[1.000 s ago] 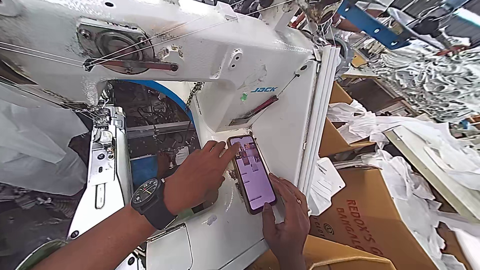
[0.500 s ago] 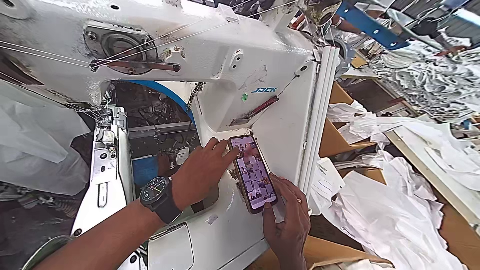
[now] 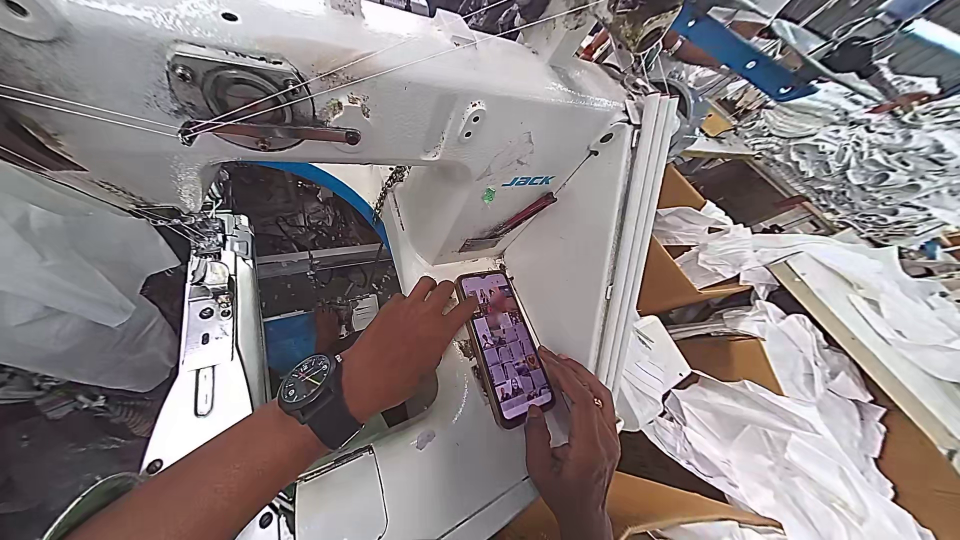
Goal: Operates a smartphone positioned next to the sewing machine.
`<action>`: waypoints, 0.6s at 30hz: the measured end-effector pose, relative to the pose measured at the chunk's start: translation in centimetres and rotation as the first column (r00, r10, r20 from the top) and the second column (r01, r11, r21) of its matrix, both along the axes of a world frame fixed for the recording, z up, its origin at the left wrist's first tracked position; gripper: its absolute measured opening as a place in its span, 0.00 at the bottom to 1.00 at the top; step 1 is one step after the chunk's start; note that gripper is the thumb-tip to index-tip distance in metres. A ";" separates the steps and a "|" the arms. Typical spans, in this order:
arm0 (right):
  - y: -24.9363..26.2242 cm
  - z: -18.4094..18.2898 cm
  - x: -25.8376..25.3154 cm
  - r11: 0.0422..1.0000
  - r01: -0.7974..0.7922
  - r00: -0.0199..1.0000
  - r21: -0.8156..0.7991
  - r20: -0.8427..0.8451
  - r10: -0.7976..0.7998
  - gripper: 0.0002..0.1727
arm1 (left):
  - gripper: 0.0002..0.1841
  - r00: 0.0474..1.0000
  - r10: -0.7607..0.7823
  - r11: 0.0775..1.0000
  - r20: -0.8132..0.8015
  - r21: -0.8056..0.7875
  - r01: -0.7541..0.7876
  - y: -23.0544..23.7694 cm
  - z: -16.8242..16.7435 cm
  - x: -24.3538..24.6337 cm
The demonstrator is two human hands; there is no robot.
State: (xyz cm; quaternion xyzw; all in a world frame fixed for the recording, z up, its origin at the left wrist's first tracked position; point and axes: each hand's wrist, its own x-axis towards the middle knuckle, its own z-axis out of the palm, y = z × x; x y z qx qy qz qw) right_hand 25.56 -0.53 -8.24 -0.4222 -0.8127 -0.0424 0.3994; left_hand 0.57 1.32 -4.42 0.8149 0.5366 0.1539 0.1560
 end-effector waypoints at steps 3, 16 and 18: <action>0.0 0.0 0.0 1.000 0.000 1.000 0.003 0.002 0.000 0.23 | 0.39 1.000 0.005 1.000 0.010 0.013 -0.005 0.0 -0.2 0.0; 5.5 4.0 -3.3 0.908 -0.277 0.931 -0.313 0.144 0.334 0.36 | 0.40 0.993 0.051 0.998 0.107 -0.050 -0.046 0.6 0.5 -1.0; 5.5 4.1 -3.8 0.917 -0.235 0.935 -0.323 0.184 0.305 0.36 | 0.41 0.994 0.044 0.996 0.095 -0.082 -0.036 0.7 0.7 -1.1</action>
